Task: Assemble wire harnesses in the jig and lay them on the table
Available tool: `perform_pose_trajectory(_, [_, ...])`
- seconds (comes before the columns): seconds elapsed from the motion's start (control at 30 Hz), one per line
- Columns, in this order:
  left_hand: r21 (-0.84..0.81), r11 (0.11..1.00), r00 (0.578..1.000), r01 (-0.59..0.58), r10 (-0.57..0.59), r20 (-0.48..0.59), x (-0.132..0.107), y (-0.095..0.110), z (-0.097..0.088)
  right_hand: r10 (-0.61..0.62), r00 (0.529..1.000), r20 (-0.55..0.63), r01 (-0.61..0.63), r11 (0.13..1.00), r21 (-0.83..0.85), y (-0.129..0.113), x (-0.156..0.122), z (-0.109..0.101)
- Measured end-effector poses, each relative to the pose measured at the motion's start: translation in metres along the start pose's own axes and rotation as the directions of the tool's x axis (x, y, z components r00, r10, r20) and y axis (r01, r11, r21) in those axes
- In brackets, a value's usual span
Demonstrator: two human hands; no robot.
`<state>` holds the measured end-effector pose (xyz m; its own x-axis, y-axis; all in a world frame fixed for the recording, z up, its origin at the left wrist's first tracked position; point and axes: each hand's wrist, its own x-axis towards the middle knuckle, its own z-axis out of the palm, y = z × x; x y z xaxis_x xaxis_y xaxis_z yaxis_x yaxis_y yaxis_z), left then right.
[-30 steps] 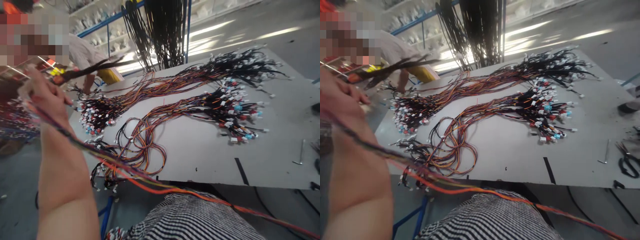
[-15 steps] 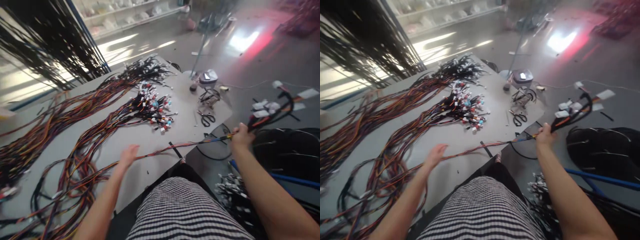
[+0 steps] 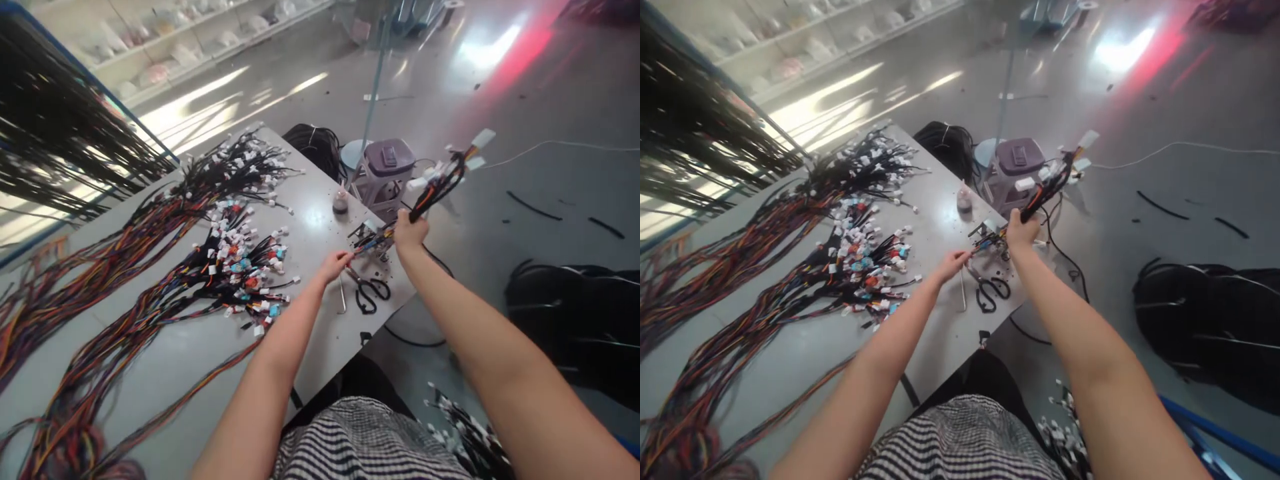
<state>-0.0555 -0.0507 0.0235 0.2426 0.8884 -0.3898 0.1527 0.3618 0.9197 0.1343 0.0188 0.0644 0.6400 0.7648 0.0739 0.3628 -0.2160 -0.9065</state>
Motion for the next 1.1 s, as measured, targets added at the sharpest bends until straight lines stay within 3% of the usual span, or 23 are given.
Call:
perform_pose_trajectory(0.13, [-0.009,0.989,0.981,0.148,-0.148,-0.129,0.045,0.005,0.016,0.033,0.999,-0.012,-0.035,0.983,-0.18,-0.001,0.043,0.026])
perform_pose_trajectory(0.23, [0.019,0.99,0.968,0.138,-0.131,-0.214,0.052,-0.004,0.031,0.0,0.989,0.149,0.047,0.949,-0.311,-0.003,0.055,0.021])
perform_pose_trajectory(0.3, [0.024,0.994,0.967,0.105,-0.097,-0.236,0.053,-0.009,0.033,-0.078,0.958,0.275,0.179,0.913,-0.365,0.0,0.044,0.006])
perform_pose_trajectory(0.4, [0.029,0.995,0.978,0.095,-0.088,-0.188,0.057,-0.011,0.028,-0.149,0.862,0.485,0.37,0.838,-0.401,0.012,-0.019,-0.019])
perform_pose_trajectory(0.47, [0.015,0.993,0.982,0.117,-0.114,-0.153,0.06,-0.01,0.024,-0.001,0.706,0.709,0.436,0.789,-0.433,0.024,-0.081,-0.026])
perform_pose_trajectory(0.53, [-0.016,0.99,0.979,0.138,-0.139,-0.151,0.062,-0.009,0.023,0.183,0.548,0.816,0.504,0.707,-0.497,0.035,-0.138,-0.02])
perform_pose_trajectory(0.57, [-0.036,0.989,0.977,0.143,-0.147,-0.152,0.062,-0.009,0.024,0.236,0.51,0.827,0.529,0.672,-0.518,0.04,-0.16,-0.013])
perform_pose_trajectory(0.63, [-0.076,0.986,0.976,0.147,-0.157,-0.153,0.061,-0.007,0.026,0.273,0.491,0.828,0.556,0.633,-0.538,0.048,-0.184,0.002])
perform_pose_trajectory(0.77, [-0.148,0.977,0.976,0.155,-0.175,-0.131,0.057,-0.003,0.028,0.261,0.519,0.814,0.522,0.658,-0.543,0.055,-0.184,0.015])
perform_pose_trajectory(0.93, [-0.198,0.968,0.972,0.152,-0.182,-0.147,0.054,0.001,0.028,0.291,0.535,0.793,0.328,0.794,-0.513,0.062,-0.18,-0.001])
perform_pose_trajectory(1.0, [-0.203,0.969,0.97,0.143,-0.178,-0.163,0.053,0.001,0.028,0.31,0.49,0.815,0.211,0.865,-0.455,0.068,-0.179,-0.016])
perform_pose_trajectory(1.07, [-0.212,0.965,0.969,0.153,-0.189,-0.16,0.052,0.002,0.029,0.317,0.407,0.857,0.061,0.927,-0.371,0.078,-0.173,-0.038])
perform_pose_trajectory(1.1, [-0.222,0.961,0.968,0.166,-0.202,-0.15,0.052,0.003,0.029,0.313,0.395,0.863,-0.026,0.943,-0.33,0.083,-0.167,-0.052])
